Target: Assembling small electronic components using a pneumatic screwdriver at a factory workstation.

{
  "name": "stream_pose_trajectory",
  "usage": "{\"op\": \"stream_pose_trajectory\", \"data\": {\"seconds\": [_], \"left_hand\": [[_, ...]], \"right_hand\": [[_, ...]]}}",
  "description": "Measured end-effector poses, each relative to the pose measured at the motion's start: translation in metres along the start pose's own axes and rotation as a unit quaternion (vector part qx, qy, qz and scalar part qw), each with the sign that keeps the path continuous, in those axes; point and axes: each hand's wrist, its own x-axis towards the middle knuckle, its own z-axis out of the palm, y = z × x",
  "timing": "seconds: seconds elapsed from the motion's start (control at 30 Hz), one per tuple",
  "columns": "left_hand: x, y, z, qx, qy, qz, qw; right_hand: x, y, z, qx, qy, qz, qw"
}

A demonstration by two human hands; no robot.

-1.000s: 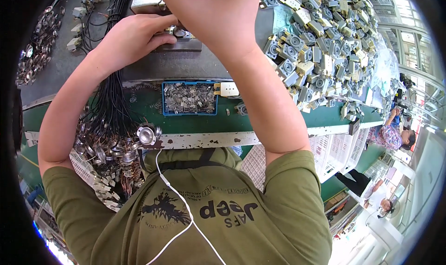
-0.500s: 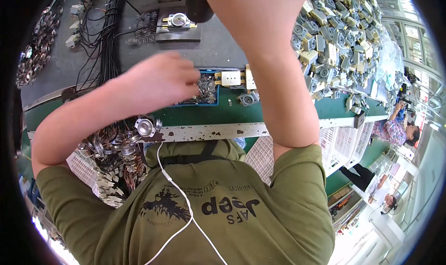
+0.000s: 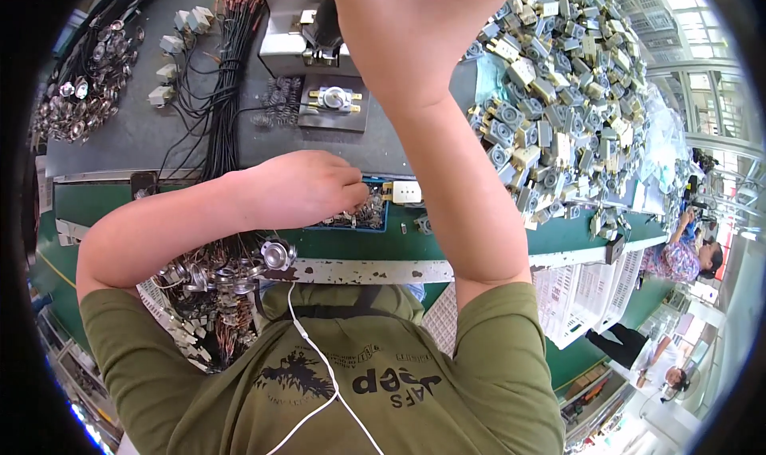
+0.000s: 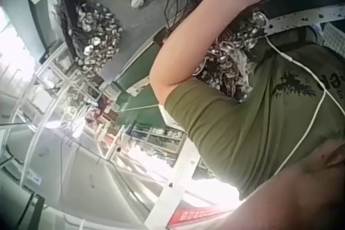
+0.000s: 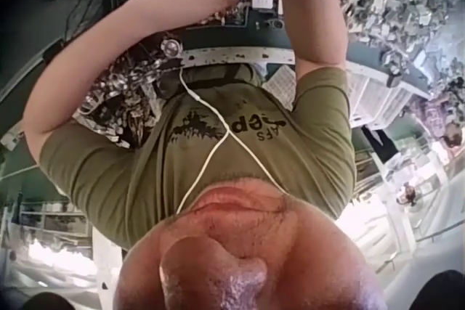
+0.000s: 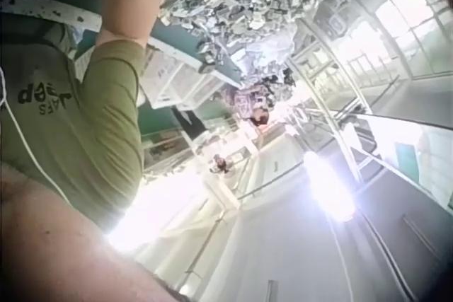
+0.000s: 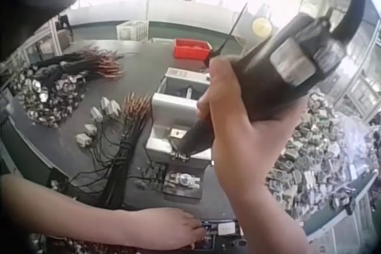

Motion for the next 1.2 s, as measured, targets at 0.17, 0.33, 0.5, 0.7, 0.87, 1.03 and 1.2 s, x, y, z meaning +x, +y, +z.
{"op": "stream_pose_trajectory", "data": {"seconds": [0.17,0.33,0.5,0.7,0.87,1.03,1.2], "left_hand": [[-0.004,0.006,-0.012,-0.007,-0.010,-0.042,0.999],[-0.007,0.005,-0.017,0.005,0.000,-0.017,1.000],[-0.007,0.005,-0.023,-0.019,0.006,-0.033,0.999],[-0.015,0.004,-0.035,-0.046,0.016,-0.039,0.998],[-0.025,0.004,-0.045,-0.025,0.077,-0.056,0.995],[-0.030,-0.003,-0.052,-0.003,0.099,-0.096,0.990],[-0.034,-0.003,-0.062,0.015,0.129,-0.117,0.985]], "right_hand": [[-0.006,0.009,0.002,-0.276,0.031,-0.061,0.959],[-0.006,0.008,0.002,-0.333,-0.012,-0.016,0.943],[-0.005,0.023,0.010,-0.264,0.007,-0.068,0.962],[0.016,0.020,-0.001,-0.288,-0.086,0.027,0.953],[0.014,0.023,0.005,-0.277,-0.084,-0.002,0.957],[0.034,0.015,-0.008,-0.215,-0.220,0.159,0.938],[0.048,0.007,-0.005,-0.264,-0.289,0.192,0.900]]}}
